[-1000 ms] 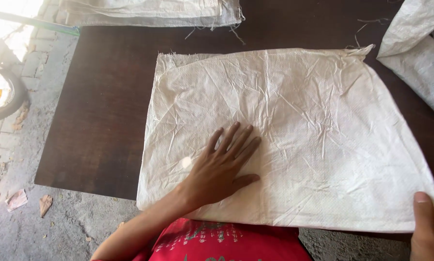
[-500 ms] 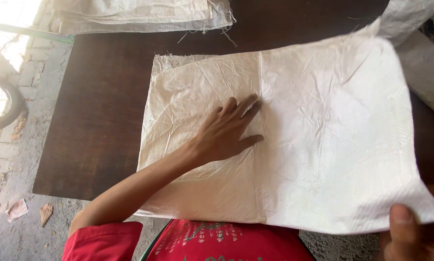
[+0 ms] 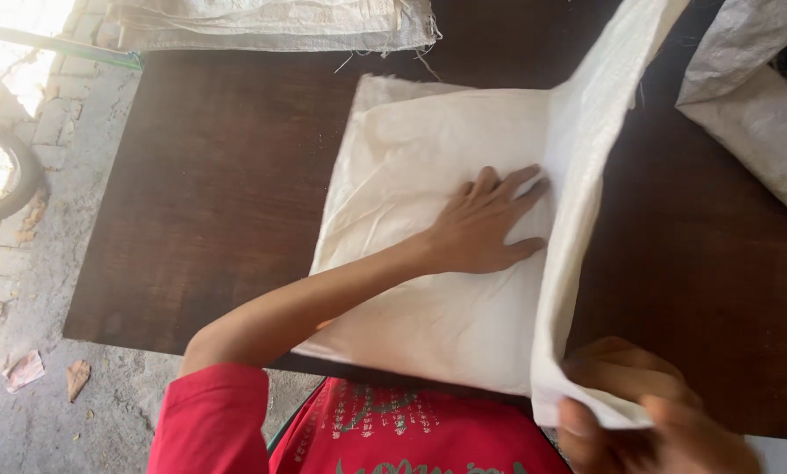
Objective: The person folds a large white woven sack on a wooden table. They smooth the sack, fold it in half, then fold it again into a smaller rectangle, and finally roll the bottom edge upward to create a compact bundle.
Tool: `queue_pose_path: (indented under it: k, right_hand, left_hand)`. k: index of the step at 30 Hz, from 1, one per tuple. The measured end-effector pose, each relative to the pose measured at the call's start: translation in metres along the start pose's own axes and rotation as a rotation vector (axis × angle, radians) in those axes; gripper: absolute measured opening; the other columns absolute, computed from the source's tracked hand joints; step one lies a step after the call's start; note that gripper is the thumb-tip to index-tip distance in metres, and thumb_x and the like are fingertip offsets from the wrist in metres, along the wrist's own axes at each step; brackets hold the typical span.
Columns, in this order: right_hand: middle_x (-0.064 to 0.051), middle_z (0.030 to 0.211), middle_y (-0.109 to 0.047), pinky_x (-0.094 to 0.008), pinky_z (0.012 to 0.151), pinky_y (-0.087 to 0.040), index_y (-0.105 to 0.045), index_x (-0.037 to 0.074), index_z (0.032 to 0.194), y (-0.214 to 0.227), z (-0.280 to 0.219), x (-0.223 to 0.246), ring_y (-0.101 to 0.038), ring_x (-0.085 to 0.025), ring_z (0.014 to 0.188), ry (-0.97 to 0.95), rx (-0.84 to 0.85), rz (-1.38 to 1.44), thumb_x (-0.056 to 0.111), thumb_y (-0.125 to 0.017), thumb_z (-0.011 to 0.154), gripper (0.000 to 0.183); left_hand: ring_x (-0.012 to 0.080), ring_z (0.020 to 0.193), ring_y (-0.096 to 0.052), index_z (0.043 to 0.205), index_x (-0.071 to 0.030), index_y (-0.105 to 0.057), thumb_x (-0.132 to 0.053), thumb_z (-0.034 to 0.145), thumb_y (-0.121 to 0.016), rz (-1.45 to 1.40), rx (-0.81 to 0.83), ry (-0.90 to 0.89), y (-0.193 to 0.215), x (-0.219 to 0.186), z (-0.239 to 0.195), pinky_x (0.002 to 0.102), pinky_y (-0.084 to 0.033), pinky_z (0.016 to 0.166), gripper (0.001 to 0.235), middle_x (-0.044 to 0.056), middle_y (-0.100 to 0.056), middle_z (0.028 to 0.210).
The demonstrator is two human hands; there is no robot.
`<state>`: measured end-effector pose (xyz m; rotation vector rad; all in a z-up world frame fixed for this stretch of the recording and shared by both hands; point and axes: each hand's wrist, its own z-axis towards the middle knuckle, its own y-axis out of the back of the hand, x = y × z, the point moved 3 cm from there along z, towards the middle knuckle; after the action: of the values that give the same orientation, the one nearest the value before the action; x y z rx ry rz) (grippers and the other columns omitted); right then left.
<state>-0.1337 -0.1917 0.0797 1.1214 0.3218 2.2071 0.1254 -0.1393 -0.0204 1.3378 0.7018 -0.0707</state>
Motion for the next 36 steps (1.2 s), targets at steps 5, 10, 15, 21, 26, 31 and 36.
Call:
queue_pose_path:
  k: [5,10,15,21,26,31,36]
  right_hand:
    - [-0.006,0.104,-0.072,-0.037,0.082,-0.066,-0.048,0.009,0.145,-0.044,0.057,-0.014,-0.075,-0.014,0.091,0.14,-0.011,-0.039,0.008,-0.07,0.094,0.055]
    - [-0.009,0.109,-0.074,-0.041,0.081,-0.058,-0.047,0.004,0.141,-0.071,0.074,-0.012,-0.071,-0.02,0.093,0.316,0.252,-0.198,0.012,-0.077,0.094,0.056]
    - [-0.009,0.118,-0.072,-0.039,0.089,-0.055,-0.044,0.003,0.145,-0.097,0.058,-0.022,-0.072,-0.02,0.105,0.32,0.321,-0.153,0.01,-0.075,0.097,0.057]
    - [-0.011,0.129,-0.072,-0.041,0.093,-0.054,-0.044,0.002,0.148,-0.119,0.05,-0.022,-0.072,-0.023,0.113,0.345,0.498,-0.144,0.013,-0.064,0.102,0.052]
    - [-0.011,0.133,-0.072,-0.042,0.095,-0.053,-0.053,0.007,0.143,-0.128,0.04,-0.031,-0.07,-0.022,0.117,0.27,0.656,-0.102,0.02,-0.063,0.104,0.042]
    - [-0.012,0.136,-0.068,-0.046,0.102,-0.052,-0.058,0.007,0.141,-0.117,0.027,-0.047,-0.068,-0.024,0.119,0.225,0.65,-0.106,0.031,-0.062,0.104,0.044]
    - [-0.012,0.136,-0.066,-0.049,0.1,-0.05,-0.06,0.008,0.136,-0.079,0.022,-0.069,-0.065,-0.024,0.119,0.157,0.589,-0.289,0.035,-0.064,0.098,0.046]
  left_hand:
    - [0.0345,0.124,-0.043,0.151,-0.013,-0.044,-0.04,0.087,-0.065,-0.235,-0.096,-0.051,-0.067,0.032,0.04,0.048,-0.039,0.111,0.073,0.013,-0.037,0.157]
    - [0.0314,0.126,-0.058,0.146,-0.006,-0.055,-0.05,0.094,-0.062,-0.627,-0.168,-0.024,-0.041,0.069,0.033,0.047,-0.05,0.109,0.068,0.017,-0.059,0.146]
    - [0.0302,0.126,-0.06,0.147,-0.001,-0.054,-0.066,0.101,-0.044,-0.976,-0.25,0.174,0.014,0.111,0.019,0.048,-0.051,0.104,0.08,0.022,-0.065,0.142]
    - [0.0196,0.104,-0.055,0.134,-0.005,-0.05,-0.071,0.101,-0.042,-0.66,-0.217,0.375,0.081,0.112,-0.038,0.044,-0.049,0.082,0.074,0.01,-0.06,0.126]
    - [0.0195,0.066,-0.052,0.083,-0.001,-0.064,-0.05,0.097,-0.068,-0.235,-0.188,0.397,0.069,0.125,-0.056,0.041,-0.046,0.061,0.051,0.013,-0.063,0.083]
    - [0.0178,0.064,-0.052,0.079,-0.001,-0.061,-0.043,0.101,-0.066,-0.215,-0.316,0.32,0.066,0.121,-0.057,0.039,-0.045,0.059,0.047,0.008,-0.057,0.083]
    - [0.0237,0.078,-0.054,0.081,-0.001,-0.061,-0.052,0.085,-0.081,-0.127,-0.267,0.336,0.073,0.094,-0.063,0.041,-0.05,0.061,0.055,0.012,-0.056,0.096]
